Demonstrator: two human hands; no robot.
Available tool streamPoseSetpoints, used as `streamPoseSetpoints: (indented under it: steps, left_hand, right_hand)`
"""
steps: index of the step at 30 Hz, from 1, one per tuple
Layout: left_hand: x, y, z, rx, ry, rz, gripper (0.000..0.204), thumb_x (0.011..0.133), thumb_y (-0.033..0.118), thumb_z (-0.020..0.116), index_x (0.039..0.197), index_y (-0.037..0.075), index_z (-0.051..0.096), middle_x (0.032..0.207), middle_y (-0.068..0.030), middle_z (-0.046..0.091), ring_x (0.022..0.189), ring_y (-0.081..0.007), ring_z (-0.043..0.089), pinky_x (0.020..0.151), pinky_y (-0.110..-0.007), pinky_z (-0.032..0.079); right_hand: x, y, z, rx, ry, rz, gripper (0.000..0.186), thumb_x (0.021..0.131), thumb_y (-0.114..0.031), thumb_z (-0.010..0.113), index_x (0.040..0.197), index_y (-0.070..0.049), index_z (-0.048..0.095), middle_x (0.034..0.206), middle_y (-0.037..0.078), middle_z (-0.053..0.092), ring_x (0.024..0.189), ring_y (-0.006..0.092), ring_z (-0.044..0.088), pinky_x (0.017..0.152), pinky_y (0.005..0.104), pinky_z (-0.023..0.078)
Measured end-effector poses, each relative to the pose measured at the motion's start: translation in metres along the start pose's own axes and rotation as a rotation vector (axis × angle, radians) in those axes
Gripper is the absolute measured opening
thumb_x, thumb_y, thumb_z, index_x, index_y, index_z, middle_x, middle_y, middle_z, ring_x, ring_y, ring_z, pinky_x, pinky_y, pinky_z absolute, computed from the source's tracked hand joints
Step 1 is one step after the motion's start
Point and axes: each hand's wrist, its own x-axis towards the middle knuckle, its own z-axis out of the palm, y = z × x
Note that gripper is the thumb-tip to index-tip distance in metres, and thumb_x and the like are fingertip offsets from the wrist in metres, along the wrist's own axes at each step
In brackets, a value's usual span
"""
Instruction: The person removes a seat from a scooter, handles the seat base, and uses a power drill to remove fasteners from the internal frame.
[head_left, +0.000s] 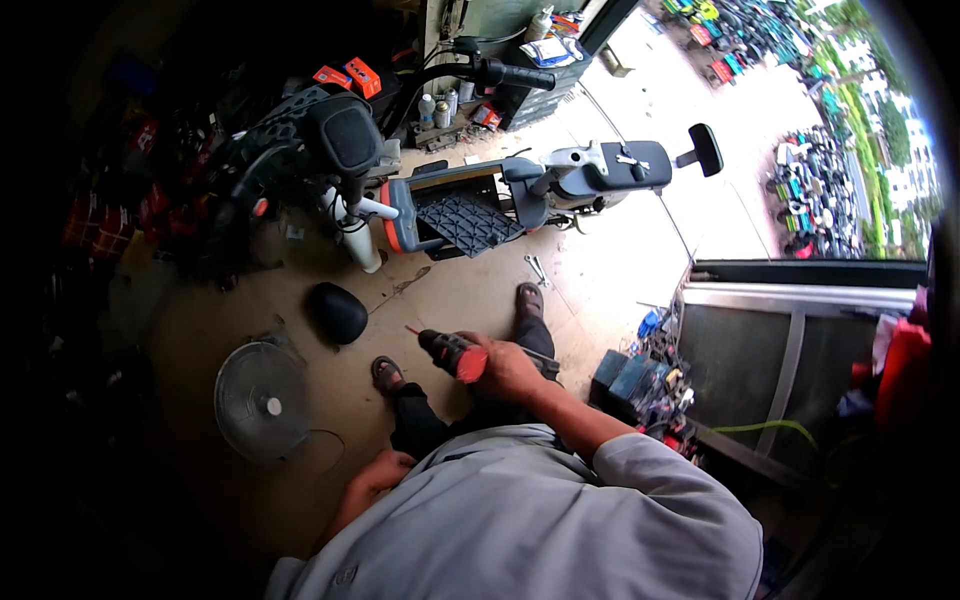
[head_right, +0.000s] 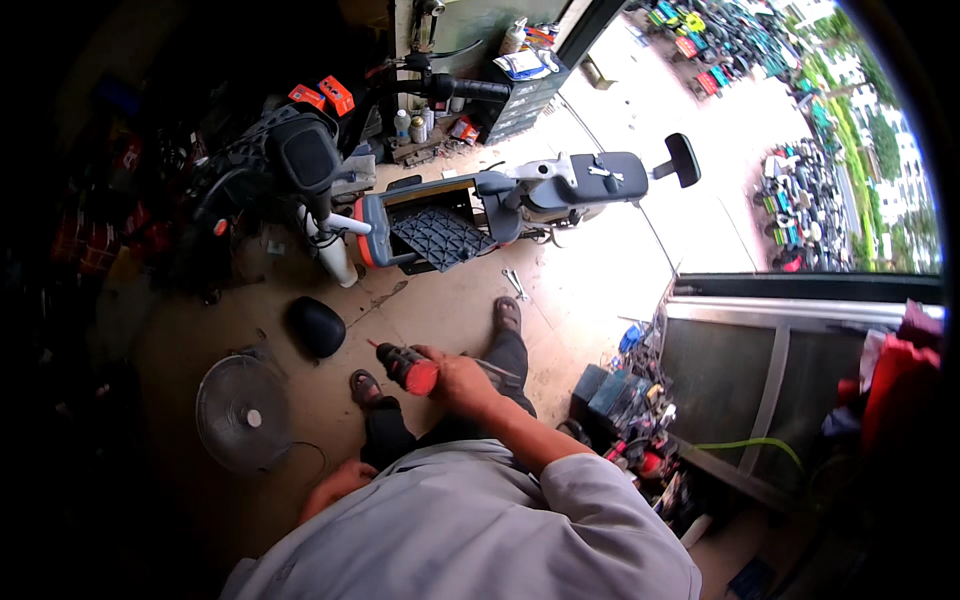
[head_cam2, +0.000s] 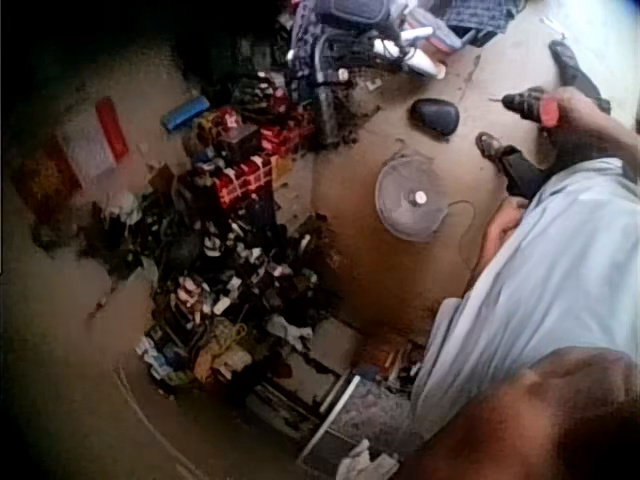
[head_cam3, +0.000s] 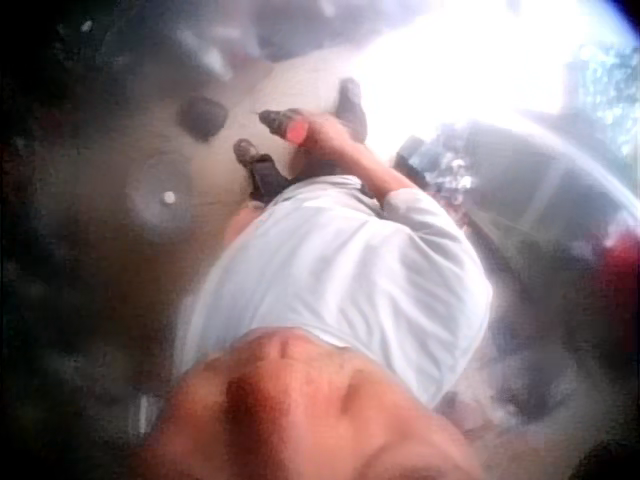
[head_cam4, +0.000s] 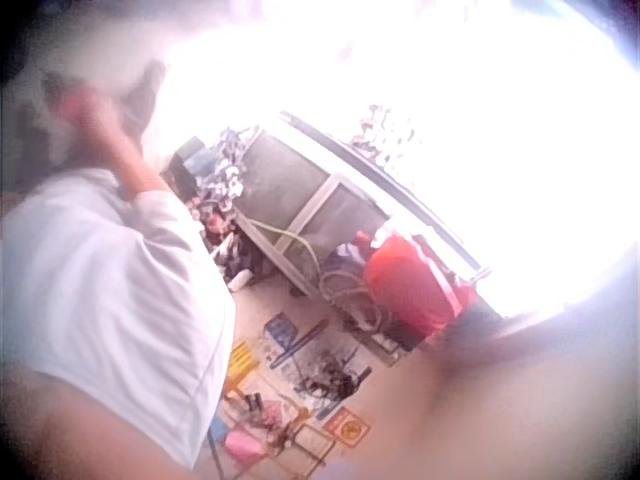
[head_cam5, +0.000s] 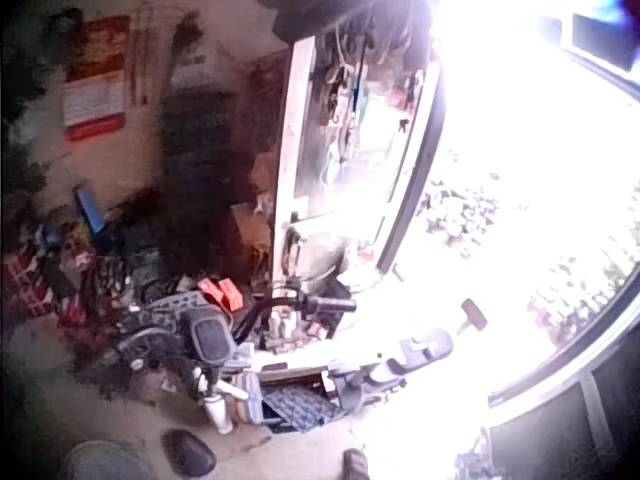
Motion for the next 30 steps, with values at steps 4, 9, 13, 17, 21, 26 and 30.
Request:
streamPoseSetpoints:
  steps: [4, 9, 13, 17, 21, 26, 30]
  left_hand:
    - [-0.003, 0.069, 0.058, -0.426, -0.158, -0.061, 0.032, 0.093, 0.01, 0.072, 0.124, -0.001, 0.076, 0.111, -0.009, 0.079, 0.1, -0.015, 0.072, 0.089, -0.033, 0.057]
    - [0.011, 0.171, 0.089, -0.276, -0.362, -0.019, 0.033, 0.096, 0.012, 0.071, 0.127, 0.001, 0.074, 0.11, -0.0063, 0.079, 0.098, -0.0116, 0.07, 0.088, -0.031, 0.056]
    - [0.093, 0.196, 0.096, -0.152, -0.602, 0.203, 0.034, 0.096, 0.02, 0.072, 0.124, 0.0, 0.073, 0.107, -0.0066, 0.079, 0.096, -0.0143, 0.072, 0.086, -0.034, 0.056]
    - [0.22, 0.192, 0.07, -0.298, -0.679, 0.046, 0.035, 0.101, 0.032, 0.072, 0.117, 0.001, 0.074, 0.099, -0.008, 0.078, 0.09, -0.0156, 0.07, 0.083, -0.034, 0.056]
    - [0.357, 0.207, -0.034, -0.262, -0.253, 0.339, 0.025, 0.099, 0.026, 0.077, 0.107, 0.002, 0.075, 0.097, -0.003, 0.076, 0.092, -0.01, 0.068, 0.084, -0.03, 0.055]
    - [0.442, 0.251, -0.116, -0.315, 0.576, 0.841, 0.024, 0.085, 0.008, 0.086, 0.103, 0.005, 0.07, 0.095, -0.0044, 0.069, 0.089, -0.0133, 0.066, 0.082, -0.031, 0.05]
    - [0.482, 0.26, -0.129, 0.2, 0.919, 1.075, 0.044, 0.08, 0.02, 0.089, 0.116, 0.004, 0.07, 0.117, -0.0124, 0.069, 0.113, -0.0342, 0.066, 0.099, -0.045, 0.051]
  right_hand:
    - [0.029, 0.075, -0.024, -0.01, -0.181, -0.209, 0.063, 0.086, -0.018, 0.074, 0.145, -0.009, 0.053, 0.117, 0.023, 0.072, 0.102, 0.0419, 0.071, 0.09, 0.0493, 0.056]
    - [0.058, 0.158, -0.072, -0.049, -0.277, -0.265, 0.062, 0.087, -0.019, 0.073, 0.144, -0.009, 0.053, 0.114, 0.021, 0.072, 0.102, 0.0409, 0.071, 0.087, 0.0487, 0.056]
    - [0.093, 0.242, -0.073, -0.009, -0.242, -0.287, 0.059, 0.088, -0.02, 0.073, 0.142, -0.01, 0.055, 0.102, 0.021, 0.072, 0.092, 0.041, 0.072, 0.081, 0.0502, 0.055]
    - [0.138, 0.324, -0.047, 0.077, -0.383, -0.159, 0.061, 0.084, -0.018, 0.075, 0.141, -0.008, 0.055, 0.104, 0.023, 0.073, 0.091, 0.0427, 0.072, 0.082, 0.0493, 0.056]
    - [0.172, 0.416, 0.002, 0.12, -0.322, -0.152, 0.064, 0.082, -0.016, 0.076, 0.142, -0.009, 0.055, 0.119, 0.023, 0.072, 0.106, 0.0432, 0.07, 0.091, 0.0494, 0.055]
    - [0.204, 0.505, 0.054, -0.046, -0.288, -0.299, 0.058, 0.085, -0.02, 0.076, 0.139, -0.006, 0.06, 0.103, 0.026, 0.075, 0.096, 0.0432, 0.074, 0.085, 0.0502, 0.057]
    - [0.221, 0.513, 0.075, -0.354, -0.405, -0.378, 0.043, 0.089, -0.023, 0.07, 0.126, -0.003, 0.061, 0.088, 0.02, 0.074, 0.071, 0.0361, 0.074, 0.06, 0.0455, 0.057]
